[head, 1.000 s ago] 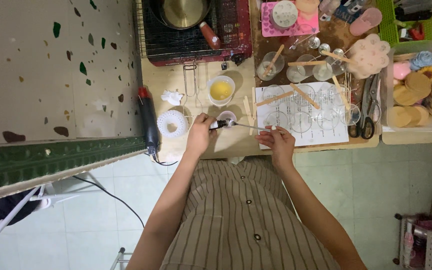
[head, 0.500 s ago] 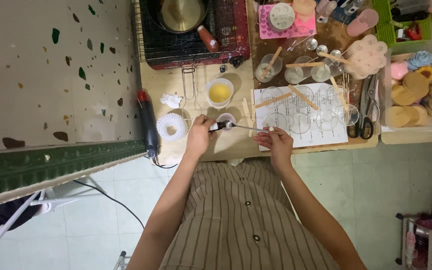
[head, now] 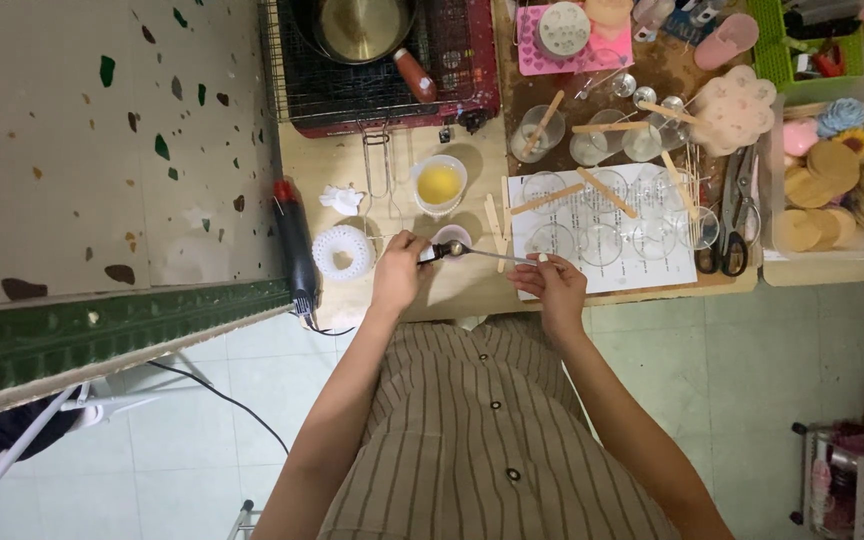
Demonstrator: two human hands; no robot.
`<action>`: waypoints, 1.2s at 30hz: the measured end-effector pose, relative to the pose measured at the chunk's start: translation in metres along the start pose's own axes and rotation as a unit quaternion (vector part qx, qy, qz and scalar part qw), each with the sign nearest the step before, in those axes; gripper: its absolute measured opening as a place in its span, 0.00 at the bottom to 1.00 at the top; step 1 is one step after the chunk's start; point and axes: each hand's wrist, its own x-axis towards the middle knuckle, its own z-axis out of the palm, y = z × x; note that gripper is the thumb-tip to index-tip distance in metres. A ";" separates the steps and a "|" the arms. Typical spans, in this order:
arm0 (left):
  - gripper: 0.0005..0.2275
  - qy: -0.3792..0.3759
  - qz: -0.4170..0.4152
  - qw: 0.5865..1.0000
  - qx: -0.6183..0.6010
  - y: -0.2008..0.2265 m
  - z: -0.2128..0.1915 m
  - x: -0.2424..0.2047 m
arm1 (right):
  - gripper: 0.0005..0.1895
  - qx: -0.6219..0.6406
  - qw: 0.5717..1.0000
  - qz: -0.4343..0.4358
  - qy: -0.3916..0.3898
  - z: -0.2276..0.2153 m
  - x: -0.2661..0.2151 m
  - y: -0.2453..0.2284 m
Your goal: Preparing wax, mixing in scents, and organizing molds for candle making.
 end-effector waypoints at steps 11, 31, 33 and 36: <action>0.18 0.001 -0.065 0.997 -0.040 0.000 0.000 -0.004 | 0.12 0.017 1.000 0.000 -0.008 0.000 -0.004 0.008; 0.17 0.012 -0.036 0.998 -0.043 0.000 -0.002 -0.003 | 0.13 0.019 1.000 0.002 -0.001 -0.008 0.001 0.030; 0.17 0.011 -0.047 0.997 -0.056 0.004 -0.004 -0.003 | 0.13 0.015 1.000 0.014 0.012 -0.006 0.001 0.026; 0.18 -0.005 -0.061 0.997 -0.044 0.000 -0.002 -0.002 | 0.14 -0.002 1.000 0.020 0.021 -0.004 0.002 0.022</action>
